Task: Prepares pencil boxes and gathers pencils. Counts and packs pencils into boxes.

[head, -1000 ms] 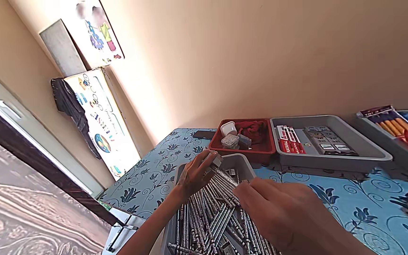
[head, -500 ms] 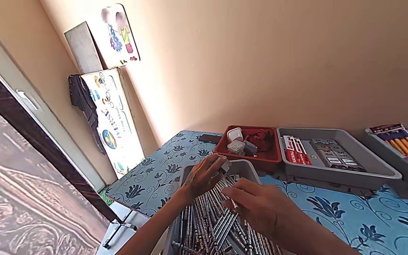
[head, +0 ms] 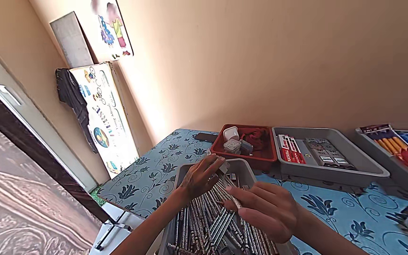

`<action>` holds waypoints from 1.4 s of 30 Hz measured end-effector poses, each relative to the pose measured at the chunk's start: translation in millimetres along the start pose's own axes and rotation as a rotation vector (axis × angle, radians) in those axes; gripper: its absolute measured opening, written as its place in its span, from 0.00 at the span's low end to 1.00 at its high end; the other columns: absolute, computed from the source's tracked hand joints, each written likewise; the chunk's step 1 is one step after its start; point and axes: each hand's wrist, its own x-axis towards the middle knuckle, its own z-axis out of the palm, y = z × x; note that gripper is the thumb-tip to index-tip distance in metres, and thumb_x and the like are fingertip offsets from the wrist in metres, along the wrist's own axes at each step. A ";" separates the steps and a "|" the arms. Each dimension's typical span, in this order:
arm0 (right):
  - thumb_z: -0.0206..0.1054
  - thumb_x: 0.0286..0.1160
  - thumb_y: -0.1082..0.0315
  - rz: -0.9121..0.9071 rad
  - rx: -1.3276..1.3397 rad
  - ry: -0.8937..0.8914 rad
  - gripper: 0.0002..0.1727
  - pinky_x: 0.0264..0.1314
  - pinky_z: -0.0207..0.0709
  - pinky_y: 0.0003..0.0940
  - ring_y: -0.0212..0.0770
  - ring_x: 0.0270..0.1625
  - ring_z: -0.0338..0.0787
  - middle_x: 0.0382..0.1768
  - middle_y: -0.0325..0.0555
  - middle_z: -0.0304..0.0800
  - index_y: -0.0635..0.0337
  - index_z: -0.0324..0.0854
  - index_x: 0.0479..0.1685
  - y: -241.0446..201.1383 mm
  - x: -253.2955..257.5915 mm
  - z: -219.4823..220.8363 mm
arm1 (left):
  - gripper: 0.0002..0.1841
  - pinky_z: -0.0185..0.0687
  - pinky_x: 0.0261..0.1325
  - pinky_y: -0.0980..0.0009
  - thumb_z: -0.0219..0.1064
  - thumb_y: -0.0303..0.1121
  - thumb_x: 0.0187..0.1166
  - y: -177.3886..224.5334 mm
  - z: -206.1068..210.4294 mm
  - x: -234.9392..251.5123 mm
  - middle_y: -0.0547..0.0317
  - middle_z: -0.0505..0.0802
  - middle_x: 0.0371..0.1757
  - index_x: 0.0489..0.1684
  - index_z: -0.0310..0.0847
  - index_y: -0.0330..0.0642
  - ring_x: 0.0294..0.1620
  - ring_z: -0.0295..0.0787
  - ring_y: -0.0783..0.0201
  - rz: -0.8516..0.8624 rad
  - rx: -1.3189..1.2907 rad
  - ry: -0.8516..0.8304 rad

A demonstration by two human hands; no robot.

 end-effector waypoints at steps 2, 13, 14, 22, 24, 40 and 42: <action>0.54 0.90 0.69 -0.042 0.004 -0.009 0.03 0.25 0.64 0.30 0.38 0.21 0.74 0.44 0.50 0.93 0.54 0.73 0.49 4.4 -4.6 -0.9 | 0.21 0.85 0.63 0.67 0.68 0.30 0.75 0.0 0.5 -0.1 0.34 0.91 0.61 0.67 0.81 0.33 0.62 0.92 0.52 0.006 -0.006 -0.002; 0.61 0.86 0.73 -0.069 -0.014 0.008 0.10 0.29 0.64 0.31 0.37 0.23 0.72 0.45 0.50 0.91 0.54 0.74 0.59 -5.2 -12.4 1.7 | 0.20 0.85 0.61 0.67 0.66 0.30 0.77 2.2 -1.1 -0.2 0.35 0.91 0.61 0.67 0.81 0.34 0.62 0.92 0.52 0.014 -0.009 0.008; 0.61 0.86 0.73 -0.065 -0.025 0.001 0.10 0.29 0.63 0.31 0.37 0.23 0.72 0.46 0.50 0.92 0.54 0.74 0.59 -5.4 -13.3 2.5 | 0.20 0.86 0.60 0.67 0.66 0.30 0.76 2.8 -1.7 0.4 0.34 0.91 0.61 0.66 0.81 0.34 0.61 0.92 0.52 0.012 -0.008 0.004; 0.58 0.86 0.73 -0.006 -0.119 -0.060 0.09 0.28 0.67 0.32 0.41 0.24 0.79 0.49 0.55 0.95 0.60 0.81 0.55 3.7 -20.4 19.9 | 0.20 0.84 0.62 0.66 0.65 0.31 0.76 5.3 -4.3 1.0 0.34 0.90 0.62 0.66 0.82 0.34 0.63 0.91 0.52 0.024 0.010 -0.006; 0.62 0.88 0.64 0.030 -0.102 -0.075 0.10 0.36 0.74 0.32 0.43 0.35 0.86 0.57 0.57 0.93 0.61 0.85 0.54 6.2 -22.0 22.8 | 0.20 0.85 0.61 0.67 0.66 0.30 0.77 4.8 -3.8 1.1 0.35 0.90 0.61 0.66 0.82 0.33 0.62 0.91 0.53 0.025 -0.003 0.011; 0.63 0.88 0.60 0.898 0.331 -1.634 0.23 0.64 0.74 0.63 0.69 0.64 0.85 0.58 0.71 0.83 0.77 0.75 0.61 9.3 4.2 22.6 | 0.23 0.86 0.61 0.65 0.70 0.30 0.73 2.6 -3.8 -0.1 0.33 0.89 0.62 0.67 0.80 0.30 0.62 0.91 0.50 0.015 -0.018 0.009; 0.60 0.89 0.64 0.863 0.349 -1.611 0.18 0.61 0.75 0.62 0.67 0.61 0.86 0.53 0.70 0.85 0.76 0.77 0.56 9.8 4.9 19.2 | 0.24 0.87 0.60 0.64 0.71 0.29 0.72 3.6 -4.5 -0.7 0.32 0.88 0.63 0.68 0.80 0.29 0.61 0.91 0.49 0.007 -0.021 -0.003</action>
